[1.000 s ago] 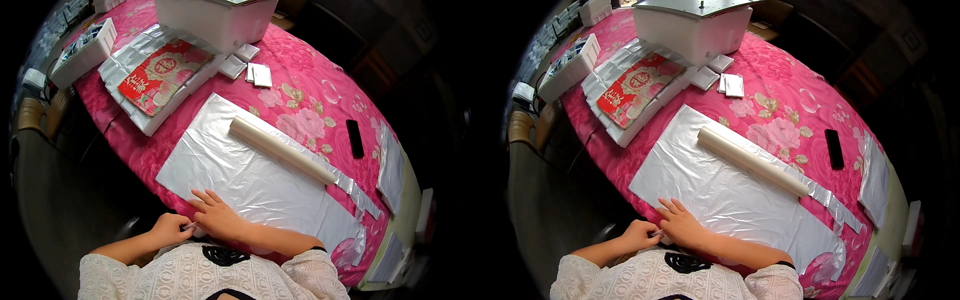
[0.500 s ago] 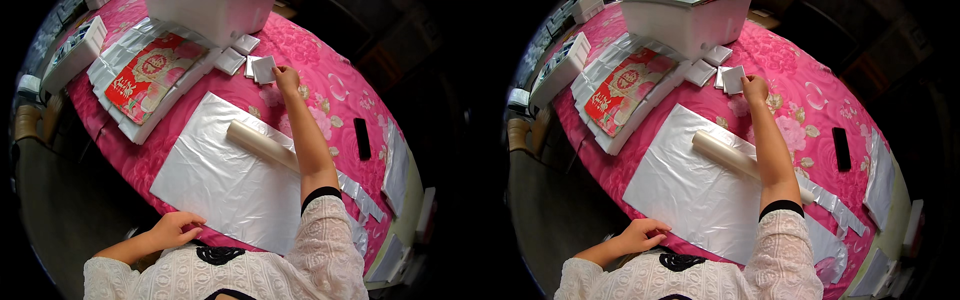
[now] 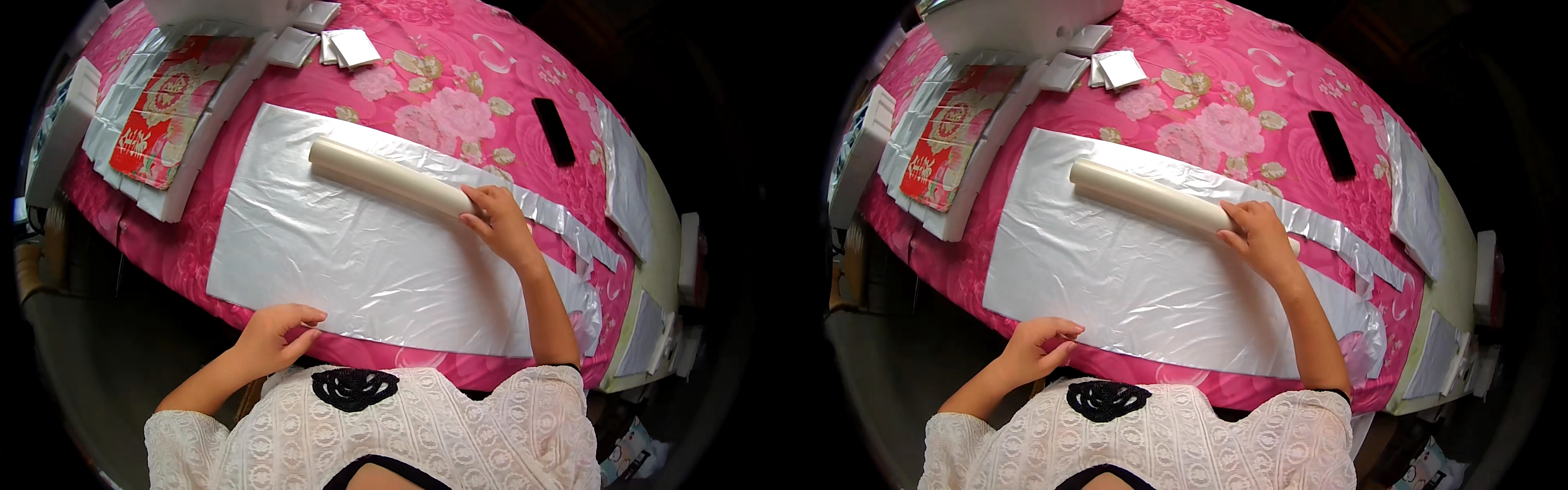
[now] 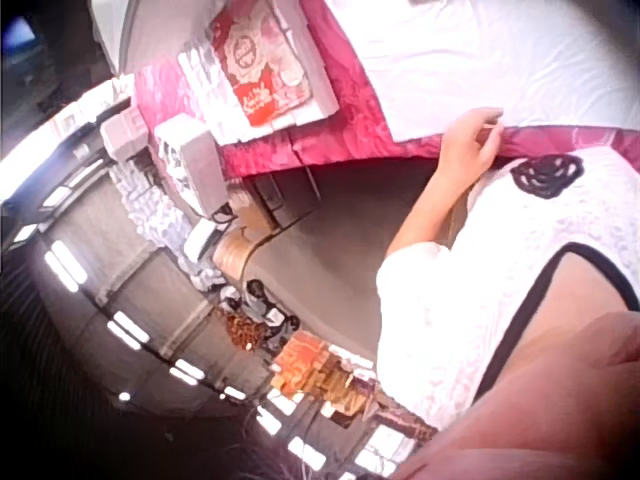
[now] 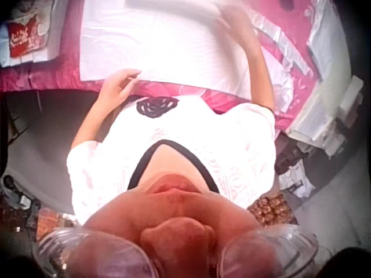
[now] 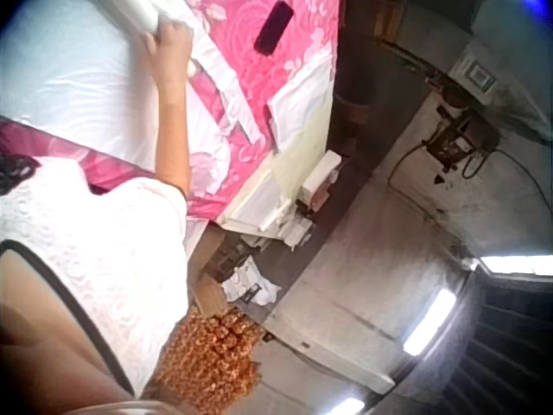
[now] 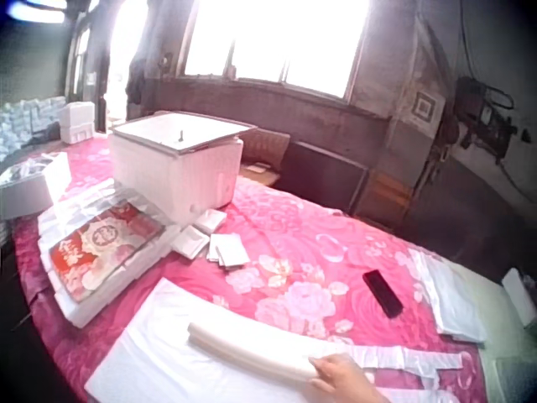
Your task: The person wraps small rectangular items in clear plastic film on a pink floral bedsheet. They unroll the film, place an item on it, fold the film around the item, and smooth the edges. The wrapped items are stacked on the bed.
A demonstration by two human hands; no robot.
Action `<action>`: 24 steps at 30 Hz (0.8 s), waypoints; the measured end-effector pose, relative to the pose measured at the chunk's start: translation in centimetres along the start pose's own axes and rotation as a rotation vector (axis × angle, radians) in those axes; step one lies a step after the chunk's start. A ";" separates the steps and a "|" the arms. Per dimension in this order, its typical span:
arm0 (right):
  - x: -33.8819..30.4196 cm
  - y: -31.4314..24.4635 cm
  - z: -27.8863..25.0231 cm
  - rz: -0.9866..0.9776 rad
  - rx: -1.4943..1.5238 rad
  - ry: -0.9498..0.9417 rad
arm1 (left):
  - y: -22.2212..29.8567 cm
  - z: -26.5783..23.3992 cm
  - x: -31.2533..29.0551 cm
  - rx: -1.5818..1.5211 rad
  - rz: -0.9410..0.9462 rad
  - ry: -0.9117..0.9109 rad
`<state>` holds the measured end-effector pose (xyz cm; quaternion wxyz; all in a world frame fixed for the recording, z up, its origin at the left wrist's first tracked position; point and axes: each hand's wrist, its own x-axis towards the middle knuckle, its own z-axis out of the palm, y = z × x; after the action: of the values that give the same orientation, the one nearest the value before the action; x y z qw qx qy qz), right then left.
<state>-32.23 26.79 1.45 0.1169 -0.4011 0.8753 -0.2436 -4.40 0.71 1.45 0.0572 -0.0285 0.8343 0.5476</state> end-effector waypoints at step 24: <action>-29.9 19.2 -2.7 0.708 -0.394 0.672 | 5.8 17.1 11.4 0.598 0.481 -0.171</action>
<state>-26.21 61.18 -5.94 -0.1728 0.0051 0.9756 -0.1354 -15.22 18.84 -1.42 0.0023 0.2314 0.9321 0.2785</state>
